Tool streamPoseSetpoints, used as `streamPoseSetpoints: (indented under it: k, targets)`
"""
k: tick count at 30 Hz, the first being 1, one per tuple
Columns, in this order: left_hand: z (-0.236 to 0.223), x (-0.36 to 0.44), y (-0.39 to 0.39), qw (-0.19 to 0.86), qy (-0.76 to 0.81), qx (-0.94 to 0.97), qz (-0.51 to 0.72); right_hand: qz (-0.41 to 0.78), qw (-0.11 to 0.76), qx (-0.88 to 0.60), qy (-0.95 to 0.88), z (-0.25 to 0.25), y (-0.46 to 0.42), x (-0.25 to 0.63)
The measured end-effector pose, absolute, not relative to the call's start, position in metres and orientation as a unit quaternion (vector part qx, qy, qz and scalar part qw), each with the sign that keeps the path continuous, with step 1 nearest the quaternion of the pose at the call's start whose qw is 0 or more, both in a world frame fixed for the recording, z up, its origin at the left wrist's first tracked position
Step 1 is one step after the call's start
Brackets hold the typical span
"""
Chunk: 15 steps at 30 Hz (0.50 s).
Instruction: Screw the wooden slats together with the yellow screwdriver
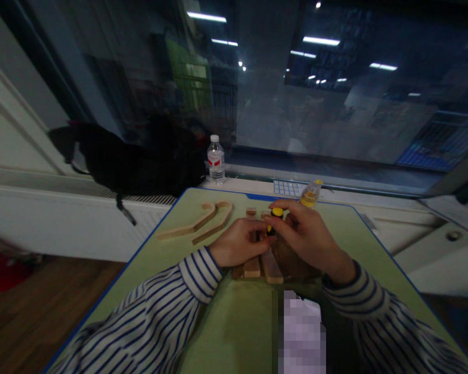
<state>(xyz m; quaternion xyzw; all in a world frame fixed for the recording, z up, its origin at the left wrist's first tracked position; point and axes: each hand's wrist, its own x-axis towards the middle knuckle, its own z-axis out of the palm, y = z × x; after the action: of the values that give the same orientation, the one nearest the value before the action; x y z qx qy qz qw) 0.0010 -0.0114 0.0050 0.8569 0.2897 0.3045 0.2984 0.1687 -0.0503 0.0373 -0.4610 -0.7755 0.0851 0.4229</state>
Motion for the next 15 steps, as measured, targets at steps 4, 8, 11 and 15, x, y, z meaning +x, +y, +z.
streamPoseSetpoints:
  k: [4,8,11,15]
  targets:
    - [0.0050,0.0011,-0.0117,0.302,0.298,0.853,0.303,0.078,0.432,-0.458,-0.773,0.0355,-0.0492,0.1691]
    - [0.0027,0.0006,-0.0103,0.306,0.296,0.851,0.309,0.075,0.428,-0.462,-0.773,0.0355,-0.0482,0.1698]
    - [0.0004,0.0004,-0.0083,0.321,0.293,0.840,0.326,0.083,0.423,-0.464,-0.774,0.0371,-0.0483,0.1700]
    - [-0.0025,0.0003,-0.0061,0.341,0.308,0.820,0.341,0.091,0.418,-0.463,-0.777,0.0407,-0.0506,0.1702]
